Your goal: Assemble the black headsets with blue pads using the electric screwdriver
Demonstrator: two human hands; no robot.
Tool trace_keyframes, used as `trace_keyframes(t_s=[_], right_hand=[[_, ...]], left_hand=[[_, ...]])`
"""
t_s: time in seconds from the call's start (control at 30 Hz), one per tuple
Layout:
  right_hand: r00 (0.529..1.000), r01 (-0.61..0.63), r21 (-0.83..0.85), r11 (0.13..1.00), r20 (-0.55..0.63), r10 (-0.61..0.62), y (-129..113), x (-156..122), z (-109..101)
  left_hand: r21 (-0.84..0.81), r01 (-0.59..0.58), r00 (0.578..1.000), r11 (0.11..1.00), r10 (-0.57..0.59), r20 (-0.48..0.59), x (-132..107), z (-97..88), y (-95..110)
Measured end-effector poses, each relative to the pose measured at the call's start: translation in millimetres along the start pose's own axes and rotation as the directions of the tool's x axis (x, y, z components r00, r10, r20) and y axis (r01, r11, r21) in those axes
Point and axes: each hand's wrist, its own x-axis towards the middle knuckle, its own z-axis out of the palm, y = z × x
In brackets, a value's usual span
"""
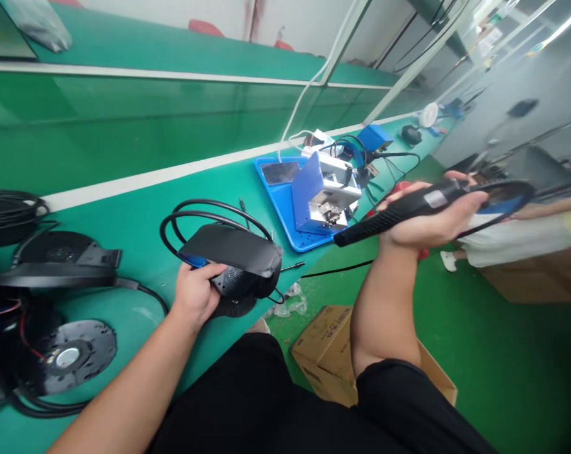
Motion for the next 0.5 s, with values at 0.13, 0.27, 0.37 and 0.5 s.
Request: trace_keyframes(t_s=[0.13,0.27,0.37,0.5], right_hand=[[0.989,-0.118,0.079,0.990,0.104,0.109,-41.8,-49.1,5.9],[0.939,-0.222,0.159,0.962,0.300,0.167,-69.7,-114.5,36.1],[0.957,-0.164,0.176,0.971,0.266,0.114,-73.0,-153.4,70.7],[0.995,0.015,0.123,0.992,0.093,-0.026,-59.1,-179.0,104.6]], left_hand=[[0.001,-0.004,1.000,1.000,0.004,0.019,-2.3,-1.7,-2.5],[0.039,-0.009,0.999,0.999,0.007,0.033,-2.9,-4.6,-5.9],[0.049,-0.022,0.999,0.999,0.020,0.043,-2.6,-6.8,-7.0],[0.035,-0.025,0.996,0.999,0.022,0.081,-3.7,-7.7,-5.2]])
